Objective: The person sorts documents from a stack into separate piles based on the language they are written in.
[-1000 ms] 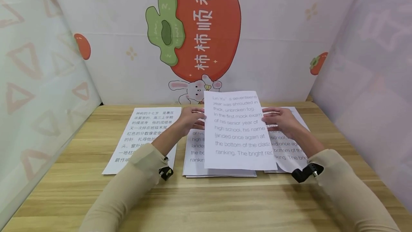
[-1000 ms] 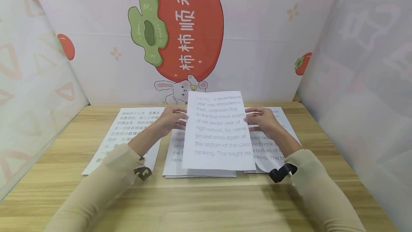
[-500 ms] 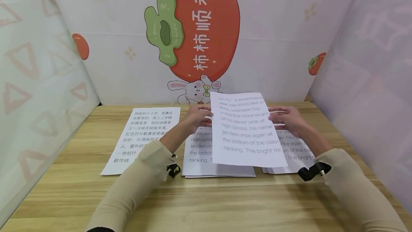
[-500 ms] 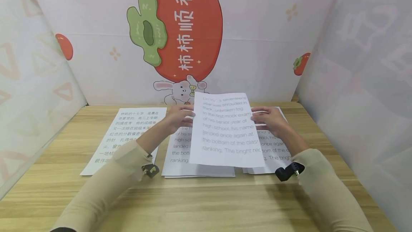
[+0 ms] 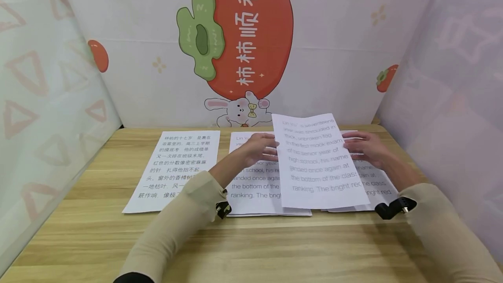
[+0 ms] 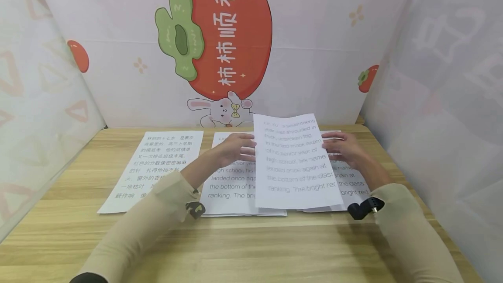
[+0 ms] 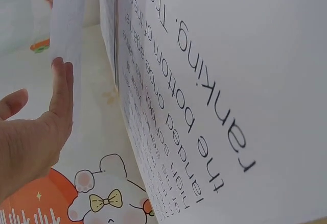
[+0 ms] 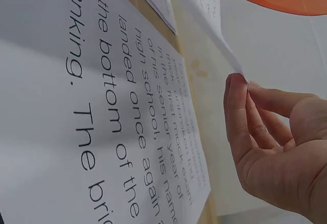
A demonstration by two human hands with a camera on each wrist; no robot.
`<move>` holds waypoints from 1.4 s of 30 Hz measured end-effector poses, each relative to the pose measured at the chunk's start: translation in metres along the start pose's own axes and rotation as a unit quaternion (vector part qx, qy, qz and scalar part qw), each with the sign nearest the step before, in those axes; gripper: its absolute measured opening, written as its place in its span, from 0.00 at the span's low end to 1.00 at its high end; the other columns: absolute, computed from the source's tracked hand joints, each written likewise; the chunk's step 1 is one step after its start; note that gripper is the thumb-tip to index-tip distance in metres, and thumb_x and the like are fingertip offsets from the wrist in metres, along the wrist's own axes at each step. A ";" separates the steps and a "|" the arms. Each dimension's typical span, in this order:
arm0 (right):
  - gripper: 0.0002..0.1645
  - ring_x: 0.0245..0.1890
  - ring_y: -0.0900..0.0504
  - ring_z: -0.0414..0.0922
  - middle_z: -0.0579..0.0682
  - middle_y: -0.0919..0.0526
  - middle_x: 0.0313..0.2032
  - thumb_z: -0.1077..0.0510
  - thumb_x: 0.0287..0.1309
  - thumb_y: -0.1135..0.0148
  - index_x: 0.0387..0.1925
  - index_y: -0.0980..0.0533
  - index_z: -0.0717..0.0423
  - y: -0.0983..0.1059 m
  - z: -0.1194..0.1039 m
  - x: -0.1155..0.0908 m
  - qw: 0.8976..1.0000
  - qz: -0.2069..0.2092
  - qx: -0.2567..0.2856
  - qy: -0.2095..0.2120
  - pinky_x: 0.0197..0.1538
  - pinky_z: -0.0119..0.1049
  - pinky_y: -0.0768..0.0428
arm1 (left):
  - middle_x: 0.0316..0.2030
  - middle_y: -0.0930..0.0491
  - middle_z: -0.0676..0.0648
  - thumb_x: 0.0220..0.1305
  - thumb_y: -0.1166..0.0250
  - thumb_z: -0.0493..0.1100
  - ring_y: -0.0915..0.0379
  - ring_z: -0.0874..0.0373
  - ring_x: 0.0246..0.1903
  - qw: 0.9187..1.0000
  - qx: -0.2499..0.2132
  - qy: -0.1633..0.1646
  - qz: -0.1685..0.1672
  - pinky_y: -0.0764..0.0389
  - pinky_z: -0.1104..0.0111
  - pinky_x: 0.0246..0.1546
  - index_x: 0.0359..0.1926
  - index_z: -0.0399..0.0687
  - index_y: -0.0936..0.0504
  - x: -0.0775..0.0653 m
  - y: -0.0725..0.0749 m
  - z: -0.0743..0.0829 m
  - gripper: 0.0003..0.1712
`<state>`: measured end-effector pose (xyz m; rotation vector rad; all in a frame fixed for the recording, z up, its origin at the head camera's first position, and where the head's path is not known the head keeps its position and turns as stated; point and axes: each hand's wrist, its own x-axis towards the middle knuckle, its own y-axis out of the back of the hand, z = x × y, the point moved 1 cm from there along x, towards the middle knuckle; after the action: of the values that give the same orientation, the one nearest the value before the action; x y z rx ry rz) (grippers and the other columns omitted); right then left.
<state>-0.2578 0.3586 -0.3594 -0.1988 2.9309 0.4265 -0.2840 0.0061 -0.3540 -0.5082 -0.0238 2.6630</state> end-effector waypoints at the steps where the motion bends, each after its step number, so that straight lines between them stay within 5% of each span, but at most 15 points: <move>1: 0.30 0.40 0.14 0.35 0.34 0.14 0.38 0.60 0.74 0.40 0.71 0.36 0.67 0.003 0.001 0.000 1.000 -0.001 0.001 -0.001 0.45 0.32 0.13 | 0.62 0.24 0.37 0.73 0.38 0.34 0.20 0.41 0.58 1.000 -0.003 0.000 -0.005 0.13 0.58 0.53 0.75 0.39 0.34 0.000 -0.002 0.000 0.32; 15: 0.40 0.40 0.14 0.34 0.30 0.16 0.38 0.53 0.74 0.38 0.77 0.42 0.66 0.028 0.010 -0.002 0.998 0.031 -0.039 -0.033 0.46 0.31 0.13 | 0.62 0.22 0.38 0.72 0.38 0.33 0.21 0.41 0.60 0.999 -0.009 -0.007 -0.042 0.14 0.57 0.56 0.76 0.38 0.34 0.008 -0.030 0.001 0.34; 24: 0.31 0.39 0.15 0.31 0.27 0.16 0.36 0.50 0.72 0.36 0.70 0.31 0.54 0.047 0.020 -0.005 0.997 0.048 -0.036 -0.045 0.45 0.29 0.14 | 0.59 0.21 0.37 0.69 0.37 0.31 0.22 0.40 0.61 0.998 -0.034 -0.005 -0.052 0.13 0.60 0.54 0.73 0.31 0.35 0.012 -0.056 -0.004 0.33; 32: 0.35 0.39 0.16 0.34 0.29 0.15 0.35 0.50 0.72 0.36 0.73 0.35 0.57 0.062 0.028 -0.012 0.995 0.061 -0.035 -0.067 0.46 0.31 0.14 | 0.59 0.23 0.35 0.68 0.36 0.30 0.26 0.38 0.64 0.996 -0.053 -0.011 -0.066 0.22 0.52 0.66 0.72 0.26 0.37 0.011 -0.075 -0.008 0.34; 38: 0.28 0.37 0.17 0.33 0.28 0.16 0.34 0.50 0.74 0.38 0.70 0.32 0.54 0.069 0.033 -0.018 0.994 0.075 -0.033 -0.075 0.44 0.30 0.14 | 0.73 0.36 0.29 0.68 0.36 0.30 0.36 0.33 0.71 0.995 -0.063 -0.008 -0.071 0.23 0.54 0.66 0.77 0.26 0.46 0.014 -0.086 -0.011 0.42; 42: 0.16 0.37 0.17 0.33 0.28 0.16 0.33 0.52 0.74 0.38 0.59 0.23 0.42 0.074 0.036 -0.020 0.994 0.077 -0.025 -0.078 0.43 0.31 0.13 | 0.74 0.39 0.28 0.67 0.36 0.29 0.38 0.32 0.72 0.994 -0.077 -0.010 -0.074 0.22 0.55 0.66 0.77 0.26 0.46 0.016 -0.093 -0.013 0.43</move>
<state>-0.2440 0.4421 -0.3699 0.0533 2.7936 0.5146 -0.2554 0.0962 -0.3631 -0.5078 -0.2639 2.5319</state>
